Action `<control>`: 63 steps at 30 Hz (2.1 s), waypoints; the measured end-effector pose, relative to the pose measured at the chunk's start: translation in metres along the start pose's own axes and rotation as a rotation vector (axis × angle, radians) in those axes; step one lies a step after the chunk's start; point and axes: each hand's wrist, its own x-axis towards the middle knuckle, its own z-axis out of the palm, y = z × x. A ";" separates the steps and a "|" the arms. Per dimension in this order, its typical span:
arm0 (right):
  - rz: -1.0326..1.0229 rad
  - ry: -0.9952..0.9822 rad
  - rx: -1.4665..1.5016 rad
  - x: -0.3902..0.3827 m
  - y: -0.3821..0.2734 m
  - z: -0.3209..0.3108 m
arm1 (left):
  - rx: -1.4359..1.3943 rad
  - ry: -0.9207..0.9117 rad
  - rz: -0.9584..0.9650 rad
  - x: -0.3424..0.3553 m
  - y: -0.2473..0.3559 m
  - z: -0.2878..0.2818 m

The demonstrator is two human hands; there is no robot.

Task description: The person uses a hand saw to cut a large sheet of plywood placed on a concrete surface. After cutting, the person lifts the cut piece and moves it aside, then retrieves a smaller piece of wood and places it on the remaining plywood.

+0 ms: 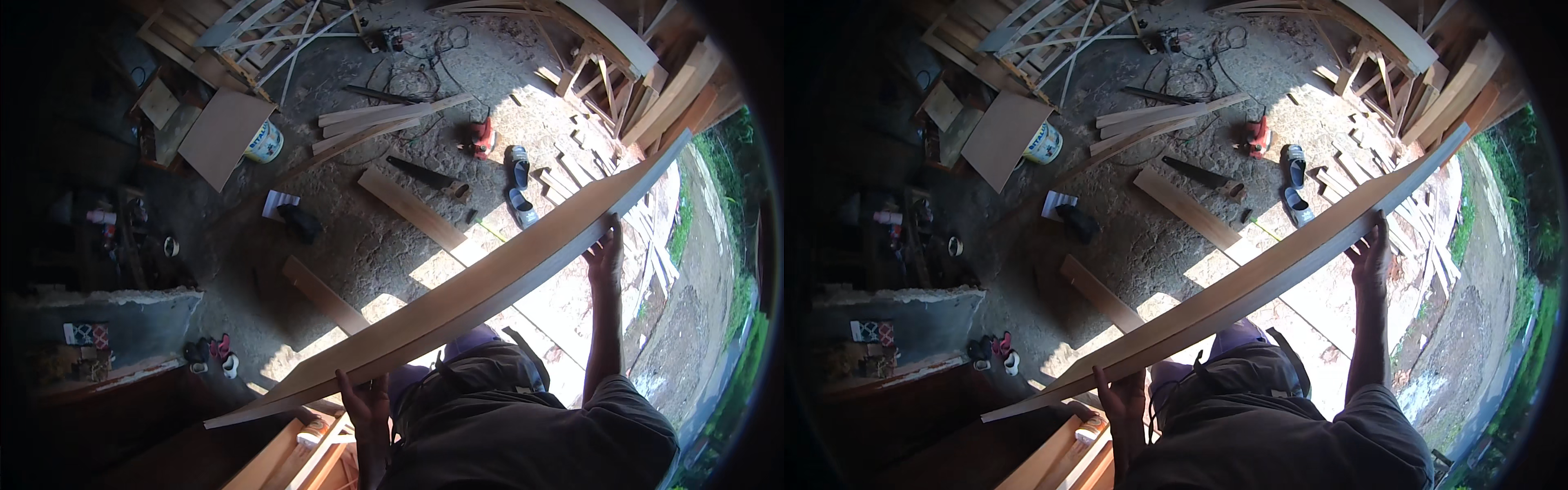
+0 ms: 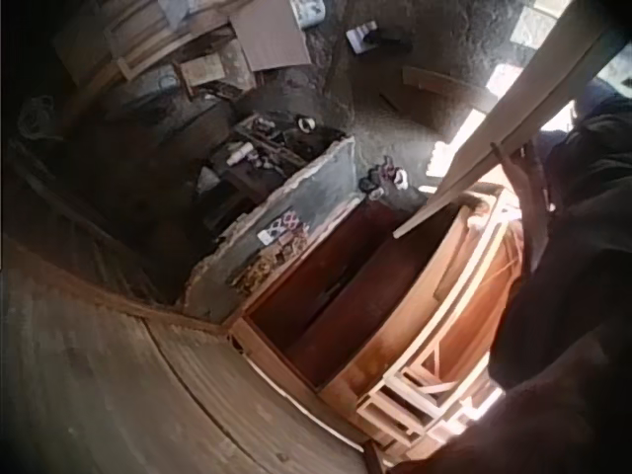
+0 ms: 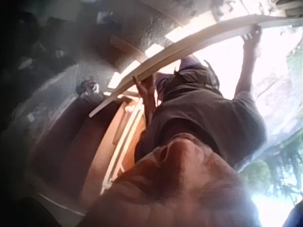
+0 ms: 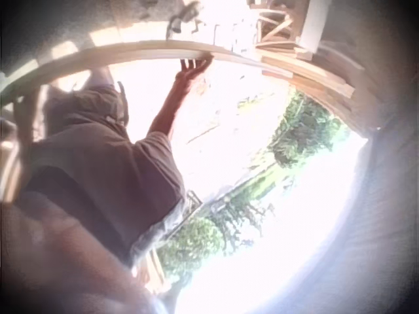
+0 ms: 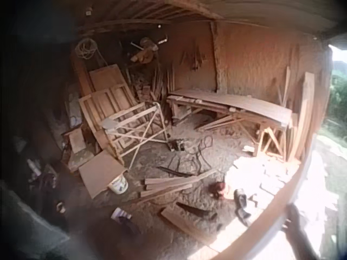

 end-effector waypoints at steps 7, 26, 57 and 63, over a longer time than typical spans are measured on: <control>-0.076 0.235 0.157 -0.105 0.052 -0.088 | 0.196 -0.211 -0.163 0.042 0.060 -0.008; -0.196 0.707 0.501 -0.498 0.232 -0.226 | 0.872 -0.447 -0.455 0.067 0.159 -0.056; 0.073 0.910 0.539 -0.585 0.440 -0.408 | 1.053 -0.369 -0.545 0.040 0.018 -0.242; 0.105 0.563 0.496 -0.612 0.427 -0.145 | 1.103 -0.361 -0.533 0.026 0.015 -0.250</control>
